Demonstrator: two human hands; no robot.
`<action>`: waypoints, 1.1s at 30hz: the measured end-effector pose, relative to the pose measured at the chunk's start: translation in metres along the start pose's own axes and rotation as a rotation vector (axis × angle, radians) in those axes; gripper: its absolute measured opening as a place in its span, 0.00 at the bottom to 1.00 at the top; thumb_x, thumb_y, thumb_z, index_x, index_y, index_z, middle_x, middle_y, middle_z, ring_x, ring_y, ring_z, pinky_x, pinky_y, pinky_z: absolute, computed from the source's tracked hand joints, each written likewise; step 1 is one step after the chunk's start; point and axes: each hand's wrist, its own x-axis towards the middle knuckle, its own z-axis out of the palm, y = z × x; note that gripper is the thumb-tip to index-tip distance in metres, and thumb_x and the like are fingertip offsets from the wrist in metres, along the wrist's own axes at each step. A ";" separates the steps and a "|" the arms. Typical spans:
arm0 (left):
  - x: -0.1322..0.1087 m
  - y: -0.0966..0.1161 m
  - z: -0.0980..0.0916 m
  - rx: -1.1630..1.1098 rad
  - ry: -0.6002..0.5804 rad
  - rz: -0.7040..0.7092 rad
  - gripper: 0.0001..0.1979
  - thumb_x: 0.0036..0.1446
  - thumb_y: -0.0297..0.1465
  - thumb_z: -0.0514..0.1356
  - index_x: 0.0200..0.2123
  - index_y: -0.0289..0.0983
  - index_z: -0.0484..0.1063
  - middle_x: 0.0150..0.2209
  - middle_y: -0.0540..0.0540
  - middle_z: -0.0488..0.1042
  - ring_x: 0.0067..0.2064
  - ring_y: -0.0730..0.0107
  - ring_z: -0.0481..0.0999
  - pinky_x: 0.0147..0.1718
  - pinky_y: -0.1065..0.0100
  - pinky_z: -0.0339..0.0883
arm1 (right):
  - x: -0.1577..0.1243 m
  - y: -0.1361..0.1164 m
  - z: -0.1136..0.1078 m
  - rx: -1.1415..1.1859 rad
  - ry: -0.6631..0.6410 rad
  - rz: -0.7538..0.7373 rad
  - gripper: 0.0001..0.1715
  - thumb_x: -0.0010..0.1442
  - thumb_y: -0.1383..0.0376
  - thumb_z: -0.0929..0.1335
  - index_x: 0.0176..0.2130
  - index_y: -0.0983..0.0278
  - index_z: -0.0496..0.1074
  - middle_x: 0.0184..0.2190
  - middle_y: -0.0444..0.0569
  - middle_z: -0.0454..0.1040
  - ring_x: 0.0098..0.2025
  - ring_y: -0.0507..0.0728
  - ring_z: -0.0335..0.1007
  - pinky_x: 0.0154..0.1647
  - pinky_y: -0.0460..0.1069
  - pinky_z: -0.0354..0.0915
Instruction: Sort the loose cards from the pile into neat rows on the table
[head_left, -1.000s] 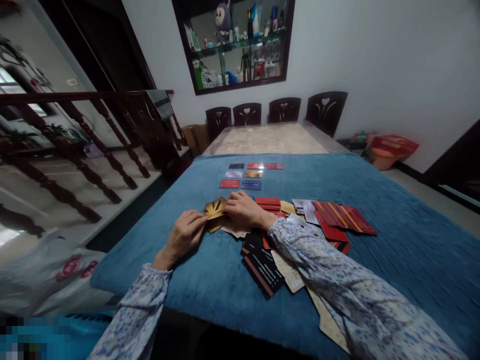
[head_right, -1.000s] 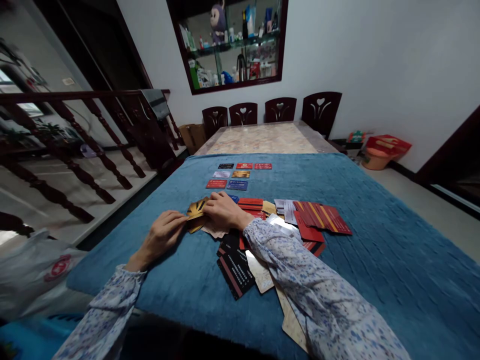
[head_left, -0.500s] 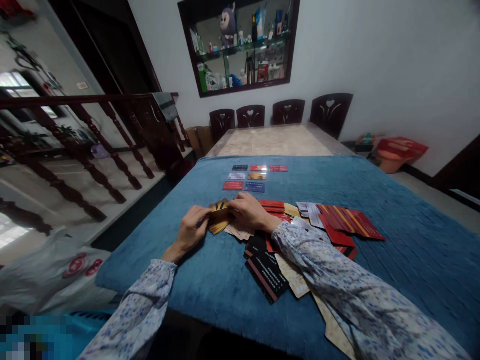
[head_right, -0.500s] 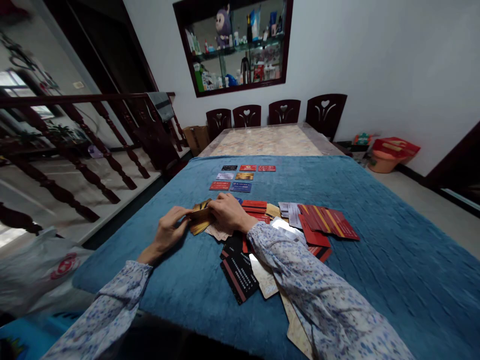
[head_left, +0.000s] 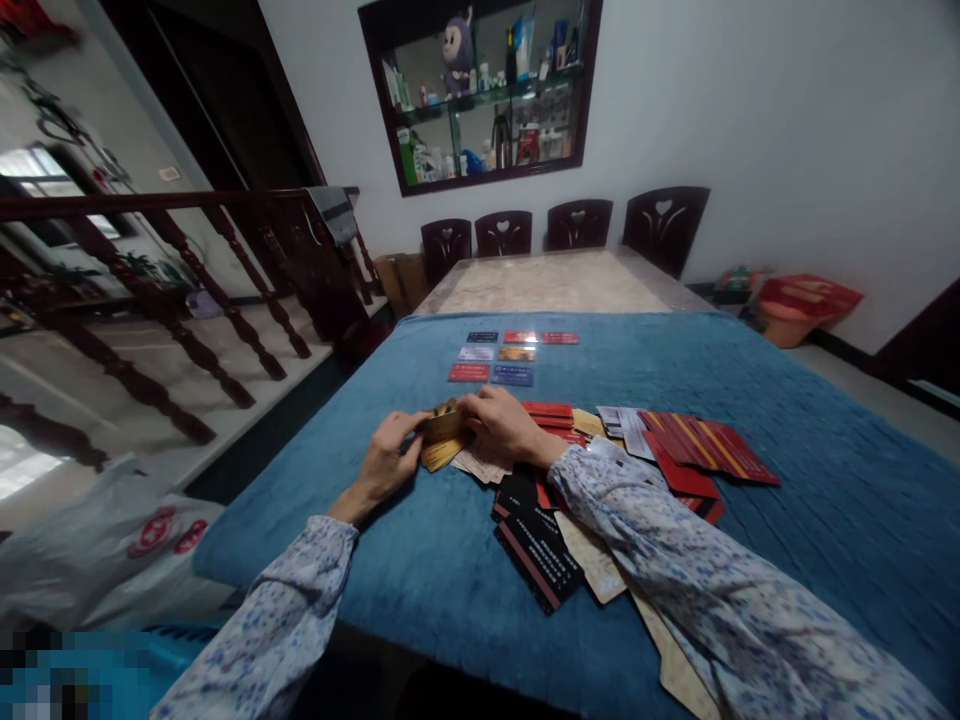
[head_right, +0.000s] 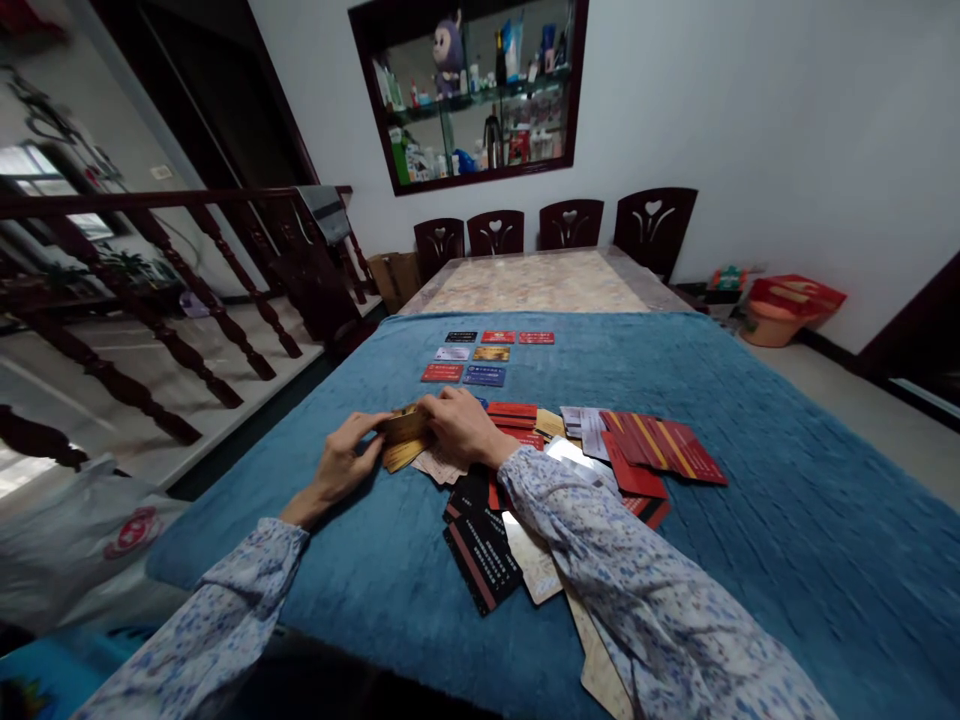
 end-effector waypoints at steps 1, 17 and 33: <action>0.002 0.000 0.000 0.000 -0.005 0.007 0.14 0.65 0.25 0.57 0.51 0.38 0.75 0.43 0.44 0.82 0.44 0.63 0.78 0.47 0.59 0.75 | 0.000 0.000 0.000 0.000 0.003 -0.007 0.16 0.64 0.72 0.68 0.51 0.64 0.75 0.40 0.54 0.75 0.44 0.60 0.68 0.46 0.51 0.58; 0.048 0.015 0.013 -0.033 -0.092 -0.068 0.10 0.60 0.25 0.60 0.38 0.40 0.82 0.32 0.46 0.75 0.40 0.62 0.71 0.43 0.59 0.71 | -0.001 0.006 0.001 0.091 0.207 -0.022 0.22 0.64 0.72 0.68 0.57 0.64 0.72 0.43 0.55 0.80 0.48 0.62 0.67 0.47 0.55 0.59; 0.036 0.008 0.022 -0.227 0.094 -0.302 0.08 0.55 0.29 0.62 0.39 0.38 0.77 0.37 0.47 0.80 0.41 0.64 0.79 0.46 0.60 0.75 | -0.001 0.007 0.001 0.122 0.067 0.041 0.05 0.64 0.63 0.71 0.40 0.63 0.76 0.39 0.53 0.79 0.46 0.61 0.64 0.46 0.54 0.57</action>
